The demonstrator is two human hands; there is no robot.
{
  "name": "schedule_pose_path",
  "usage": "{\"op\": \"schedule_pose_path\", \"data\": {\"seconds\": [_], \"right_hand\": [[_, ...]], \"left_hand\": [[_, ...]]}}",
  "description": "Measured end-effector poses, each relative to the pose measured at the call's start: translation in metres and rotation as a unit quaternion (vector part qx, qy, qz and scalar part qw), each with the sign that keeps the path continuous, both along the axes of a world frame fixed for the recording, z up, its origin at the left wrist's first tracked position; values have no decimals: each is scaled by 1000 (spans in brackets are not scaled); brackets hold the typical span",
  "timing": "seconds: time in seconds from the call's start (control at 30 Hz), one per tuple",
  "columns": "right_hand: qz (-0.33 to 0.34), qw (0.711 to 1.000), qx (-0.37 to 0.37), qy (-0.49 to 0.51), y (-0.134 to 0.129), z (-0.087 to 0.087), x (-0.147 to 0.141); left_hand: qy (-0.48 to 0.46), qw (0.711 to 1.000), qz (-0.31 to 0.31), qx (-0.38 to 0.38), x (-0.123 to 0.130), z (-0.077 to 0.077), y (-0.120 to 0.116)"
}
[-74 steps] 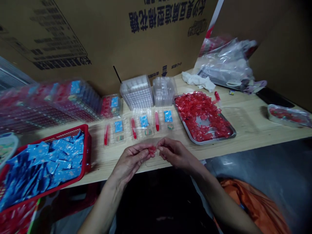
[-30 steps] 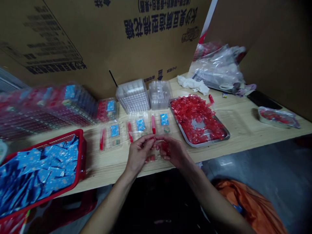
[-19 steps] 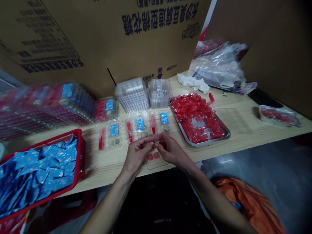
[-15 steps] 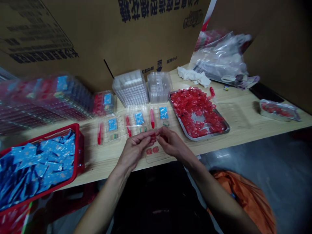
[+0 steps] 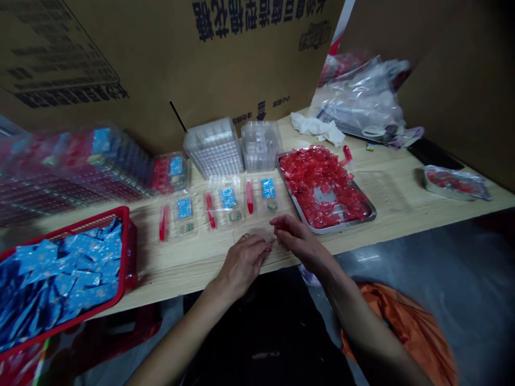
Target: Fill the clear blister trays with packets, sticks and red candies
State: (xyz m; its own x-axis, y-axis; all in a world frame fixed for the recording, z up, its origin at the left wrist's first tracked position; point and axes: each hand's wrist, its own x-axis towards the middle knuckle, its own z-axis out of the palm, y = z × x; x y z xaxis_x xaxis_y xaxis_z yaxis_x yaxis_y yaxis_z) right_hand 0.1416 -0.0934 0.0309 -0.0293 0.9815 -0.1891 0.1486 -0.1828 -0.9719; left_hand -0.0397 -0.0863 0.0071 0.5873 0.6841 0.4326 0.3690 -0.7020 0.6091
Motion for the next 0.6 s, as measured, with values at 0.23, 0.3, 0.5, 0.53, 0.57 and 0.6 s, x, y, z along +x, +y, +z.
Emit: {"op": "schedule_pose_path", "data": {"seconds": [0.23, 0.3, 0.5, 0.53, 0.57, 0.6], "right_hand": [[12, 1000, -3, 29, -3, 3, -1], [17, 998, -3, 56, -3, 2, 0], [59, 994, 29, 90, -2, -7, -1], [67, 994, 43, 72, -2, -9, -3], [75, 994, 61, 49, -3, -11, -5], [80, 993, 82, 25, -3, -12, -7]], "left_hand": [[-6, 994, 56, 91, 0, -16, 4], [0, 993, 64, 104, -2, -21, 2], [-60, 989, 117, 71, -10, -17, -5], [-73, 988, 130, 50, -9, -11, -5], [-86, 987, 137, 22, -7, -3, -5], [-99, 986, 133, -12, -5, 5, -4]]}}
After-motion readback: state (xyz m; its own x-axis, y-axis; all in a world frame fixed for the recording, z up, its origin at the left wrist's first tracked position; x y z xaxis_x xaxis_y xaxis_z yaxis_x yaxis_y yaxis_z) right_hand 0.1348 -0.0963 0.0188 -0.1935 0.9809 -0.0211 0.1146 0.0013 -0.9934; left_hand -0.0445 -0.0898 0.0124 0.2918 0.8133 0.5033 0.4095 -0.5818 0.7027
